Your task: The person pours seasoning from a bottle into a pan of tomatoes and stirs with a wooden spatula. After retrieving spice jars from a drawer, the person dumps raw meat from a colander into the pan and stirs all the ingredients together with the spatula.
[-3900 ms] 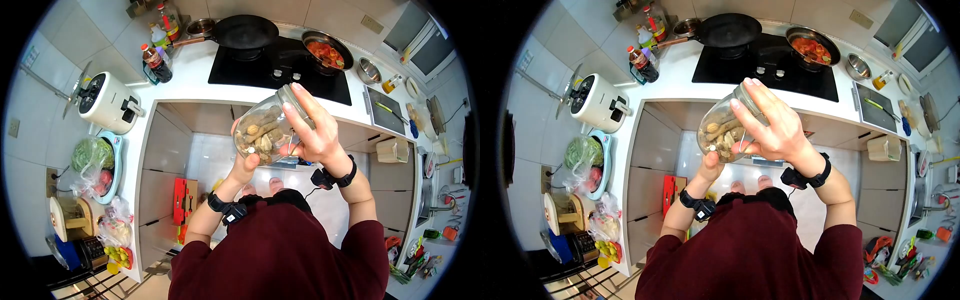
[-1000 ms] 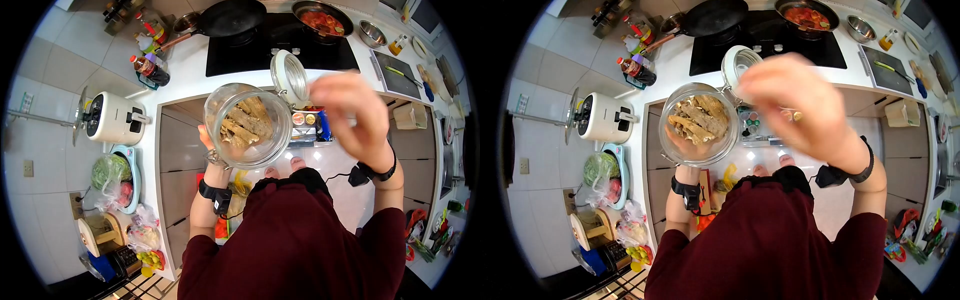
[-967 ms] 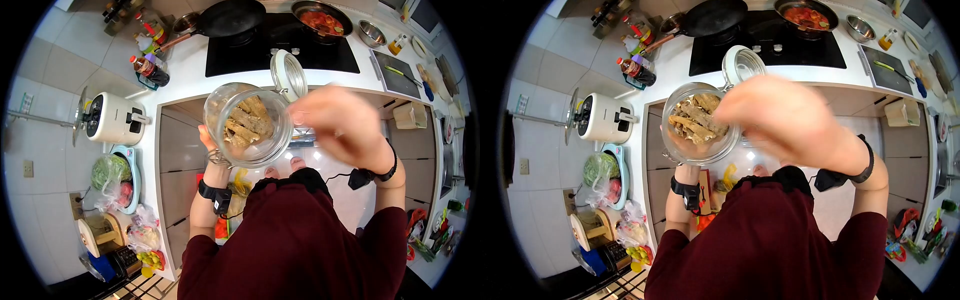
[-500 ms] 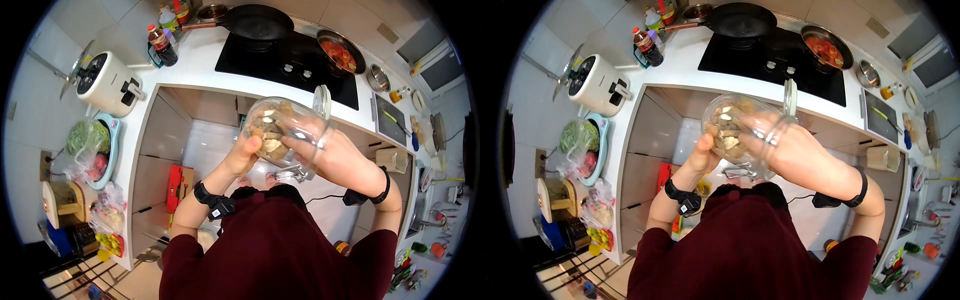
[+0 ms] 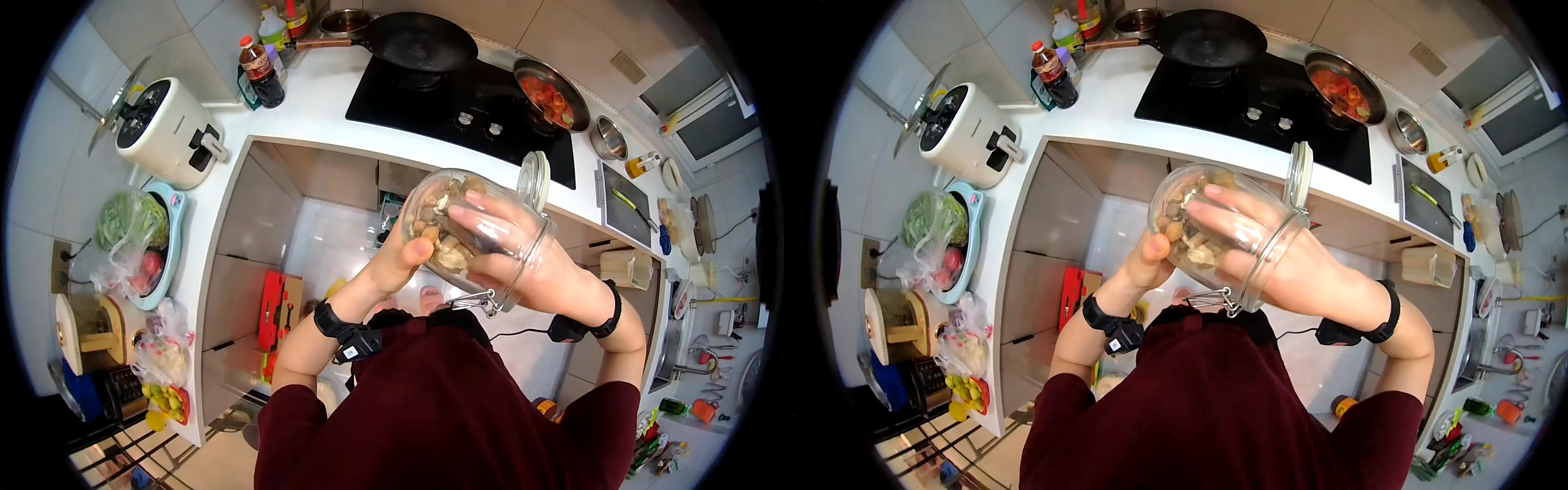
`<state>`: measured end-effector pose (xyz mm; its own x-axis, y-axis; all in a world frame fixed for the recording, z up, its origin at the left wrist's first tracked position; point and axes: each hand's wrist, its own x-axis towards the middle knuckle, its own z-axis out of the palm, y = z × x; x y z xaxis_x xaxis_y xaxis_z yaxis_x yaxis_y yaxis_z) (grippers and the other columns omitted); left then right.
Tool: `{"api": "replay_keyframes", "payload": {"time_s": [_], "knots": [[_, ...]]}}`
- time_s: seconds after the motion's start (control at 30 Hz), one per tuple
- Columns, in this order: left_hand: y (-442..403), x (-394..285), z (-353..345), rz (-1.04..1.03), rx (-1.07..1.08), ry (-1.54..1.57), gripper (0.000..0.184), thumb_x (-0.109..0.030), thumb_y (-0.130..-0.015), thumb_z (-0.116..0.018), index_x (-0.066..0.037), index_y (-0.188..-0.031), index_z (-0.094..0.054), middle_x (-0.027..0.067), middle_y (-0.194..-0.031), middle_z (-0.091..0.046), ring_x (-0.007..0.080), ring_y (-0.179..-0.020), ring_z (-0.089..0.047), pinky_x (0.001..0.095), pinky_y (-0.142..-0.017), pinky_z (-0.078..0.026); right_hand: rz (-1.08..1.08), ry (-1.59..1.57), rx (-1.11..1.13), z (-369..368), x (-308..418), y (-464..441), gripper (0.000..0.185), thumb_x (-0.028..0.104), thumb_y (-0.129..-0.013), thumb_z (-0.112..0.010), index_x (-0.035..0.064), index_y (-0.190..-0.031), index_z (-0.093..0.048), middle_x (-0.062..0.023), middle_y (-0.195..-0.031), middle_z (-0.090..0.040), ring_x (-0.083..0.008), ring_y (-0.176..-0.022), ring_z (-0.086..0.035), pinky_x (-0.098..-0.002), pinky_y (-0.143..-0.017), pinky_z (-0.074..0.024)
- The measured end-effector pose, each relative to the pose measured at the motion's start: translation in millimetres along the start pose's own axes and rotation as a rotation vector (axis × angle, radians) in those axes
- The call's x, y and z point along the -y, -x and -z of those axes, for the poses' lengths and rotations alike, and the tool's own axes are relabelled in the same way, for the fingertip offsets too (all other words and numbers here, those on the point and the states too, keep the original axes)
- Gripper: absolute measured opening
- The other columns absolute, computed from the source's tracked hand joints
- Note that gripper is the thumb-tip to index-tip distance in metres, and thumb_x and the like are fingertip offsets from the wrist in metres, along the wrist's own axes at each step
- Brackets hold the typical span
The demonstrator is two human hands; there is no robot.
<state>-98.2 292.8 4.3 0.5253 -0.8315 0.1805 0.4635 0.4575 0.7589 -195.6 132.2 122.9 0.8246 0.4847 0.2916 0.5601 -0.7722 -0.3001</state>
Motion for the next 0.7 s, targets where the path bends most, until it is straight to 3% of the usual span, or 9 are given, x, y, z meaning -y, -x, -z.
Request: {"api": "replay_keyframes", "payload": {"time_s": [0.03,0.07,0.17,0.2,0.3,0.37,0.43,0.7], "knots": [[0.0,-0.7,0.0,-0.001,0.003,-0.002,0.103,-0.059,-0.07,-0.07,-0.004,-0.141,-0.021,0.0113,-0.137,-0.036,0.0216,-0.129,-0.035,0.037,-0.108,-0.028,0.003,-0.074,0.001,1.4,0.7,-1.0,0.028,0.01,-0.07,-0.072,0.0073,-0.092,-0.056,-0.0175,-0.128,-0.048,-0.0384,-0.122,-0.045,-0.0438,-0.096,-0.0431],[-0.3,-1.8,-0.2,-0.015,0.003,-0.039,0.104,-0.06,-0.07,-0.07,-0.004,-0.141,-0.021,0.0115,-0.138,-0.036,0.0216,-0.129,-0.034,0.0372,-0.108,-0.028,-0.096,-0.118,-0.045,1.3,4.7,1.5,0.035,0.009,-0.07,-0.074,0.0055,-0.099,-0.055,-0.0196,-0.13,-0.046,-0.0403,-0.127,-0.04,-0.0458,-0.1,-0.0396],[-1.1,-2.6,-2.1,-0.029,0.001,-0.088,0.105,-0.061,-0.069,-0.07,-0.003,-0.141,-0.022,0.0118,-0.139,-0.035,0.0217,-0.13,-0.034,0.0372,-0.108,-0.028,-0.224,-0.072,-0.077,-2.4,11.9,-2.2,0.038,0.007,-0.071,-0.071,0.0048,-0.105,-0.055,-0.0207,-0.127,-0.048,-0.0407,-0.125,-0.042,-0.0468,-0.1,-0.0393],[-1.7,-2.9,-2.7,-0.032,-0.002,-0.101,0.105,-0.062,-0.068,-0.07,-0.002,-0.141,-0.022,0.0119,-0.139,-0.035,0.0219,-0.13,-0.034,0.037,-0.108,-0.028,-0.131,-0.106,-0.073,-4.8,4.2,-1.2,0.047,0.005,-0.072,-0.07,0.0055,-0.116,-0.053,-0.019,-0.124,-0.051,-0.0388,-0.123,-0.043,-0.0463,-0.1,-0.0396],[-0.1,-1.5,-3.4,0.004,-0.032,0.023,0.105,-0.061,-0.068,-0.071,-0.002,-0.141,-0.023,0.012,-0.138,-0.035,0.0224,-0.13,-0.035,0.0365,-0.108,-0.029,0.019,-0.235,0.071,-2.5,-4.1,4.2,0.054,0.004,-0.072,-0.069,0.0051,-0.123,-0.049,-0.0166,-0.119,-0.054,-0.0363,-0.12,-0.046,-0.0451,-0.097,-0.0415],[0.3,-4.2,-1.3,0.004,-0.033,0.038,0.105,-0.059,-0.068,-0.071,-0.002,-0.142,-0.023,0.012,-0.138,-0.036,0.0227,-0.13,-0.036,0.0361,-0.108,-0.029,0.017,-0.242,0.053,-0.6,-0.6,7.0,0.052,0.003,-0.074,-0.068,0.005,-0.123,-0.05,-0.0143,-0.116,-0.055,-0.0343,-0.116,-0.049,-0.0439,-0.094,-0.0426],[0.9,-3.3,3.4,0.017,-0.011,0.013,0.106,-0.059,-0.068,-0.071,-0.002,-0.142,-0.022,0.012,-0.138,-0.035,0.0231,-0.13,-0.035,0.0369,-0.107,-0.03,-0.147,-0.178,-0.032,-0.3,5.7,7.8,0.044,0.004,-0.073,-0.068,0.0036,-0.115,-0.053,-0.016,-0.114,-0.055,-0.0353,-0.113,-0.051,-0.0441,-0.094,-0.0427],[-1.1,-0.3,1.2,0.053,0.029,-0.031,0.106,-0.057,-0.069,-0.072,-0.003,-0.142,-0.019,0.0121,-0.139,-0.033,0.0236,-0.13,-0.035,0.038,-0.107,-0.03,-0.093,0.017,-0.048,-11.2,2.1,-9.0,0.044,0.015,-0.067,-0.074,-0.0009,-0.103,-0.054,-0.0232,-0.119,-0.051,-0.0395,-0.111,-0.051,-0.0446,-0.093,-0.0445]]}}
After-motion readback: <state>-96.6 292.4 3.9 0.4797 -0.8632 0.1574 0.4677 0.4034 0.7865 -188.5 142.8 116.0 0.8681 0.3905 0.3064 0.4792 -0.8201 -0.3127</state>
